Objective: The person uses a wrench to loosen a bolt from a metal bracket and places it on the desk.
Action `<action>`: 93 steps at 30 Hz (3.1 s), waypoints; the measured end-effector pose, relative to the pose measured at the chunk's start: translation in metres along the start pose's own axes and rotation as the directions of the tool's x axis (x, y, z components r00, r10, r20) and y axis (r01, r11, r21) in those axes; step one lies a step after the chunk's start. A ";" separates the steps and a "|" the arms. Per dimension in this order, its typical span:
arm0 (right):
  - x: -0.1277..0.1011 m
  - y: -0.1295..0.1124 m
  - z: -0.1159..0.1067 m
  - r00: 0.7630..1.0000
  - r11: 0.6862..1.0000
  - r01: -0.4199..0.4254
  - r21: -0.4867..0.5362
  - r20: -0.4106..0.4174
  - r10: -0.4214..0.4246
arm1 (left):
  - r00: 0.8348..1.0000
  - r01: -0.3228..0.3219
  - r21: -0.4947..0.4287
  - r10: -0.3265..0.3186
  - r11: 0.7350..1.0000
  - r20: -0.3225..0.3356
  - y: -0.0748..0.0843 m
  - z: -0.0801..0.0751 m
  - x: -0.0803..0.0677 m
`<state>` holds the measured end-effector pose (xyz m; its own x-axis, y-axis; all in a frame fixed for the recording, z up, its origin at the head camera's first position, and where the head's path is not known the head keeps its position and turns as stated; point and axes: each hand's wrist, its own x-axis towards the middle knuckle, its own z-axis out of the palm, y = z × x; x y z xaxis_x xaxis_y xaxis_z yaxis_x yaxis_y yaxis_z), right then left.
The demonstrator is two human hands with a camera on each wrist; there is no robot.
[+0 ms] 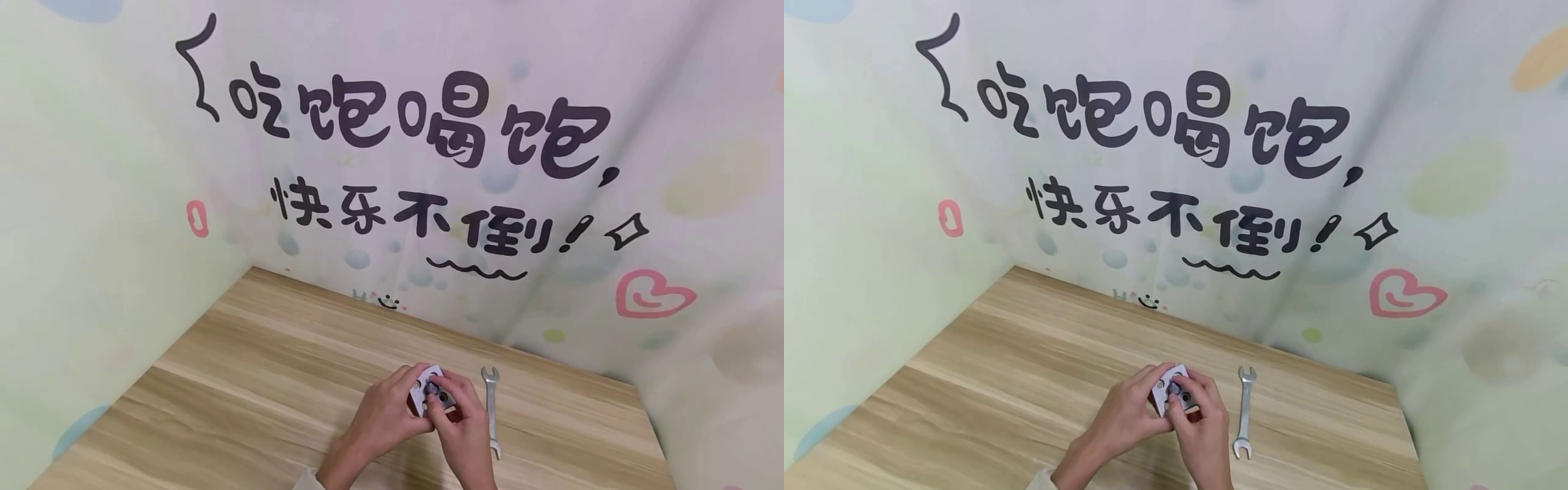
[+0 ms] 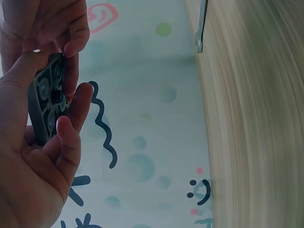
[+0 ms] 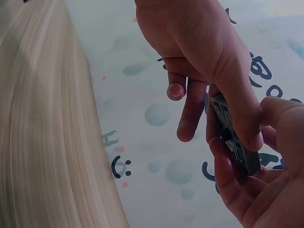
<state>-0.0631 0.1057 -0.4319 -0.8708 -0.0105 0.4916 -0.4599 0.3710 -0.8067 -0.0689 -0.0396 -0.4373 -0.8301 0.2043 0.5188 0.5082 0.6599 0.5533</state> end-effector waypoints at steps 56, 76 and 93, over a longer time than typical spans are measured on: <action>0.000 -0.007 0.004 0.985 0.985 -0.161 0.056 -0.055 0.164 | 1.000 -0.021 0.019 0.021 1.000 -0.003 0.000 0.001 0.000; -0.001 -0.006 0.002 0.986 0.985 -0.161 0.055 -0.031 0.163 | 1.000 -0.010 0.025 0.010 1.000 -0.002 0.002 0.000 -0.002; -0.002 -0.005 -0.001 0.985 0.983 -0.175 0.060 0.018 0.174 | 1.000 -0.016 0.012 0.016 1.000 -0.008 0.001 0.001 -0.002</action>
<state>-0.0590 0.1051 -0.4280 -0.9405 0.0377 0.3378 -0.3103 0.3103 -0.8986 -0.0665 -0.0388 -0.4382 -0.8199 0.2089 0.5330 0.5186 0.6652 0.5372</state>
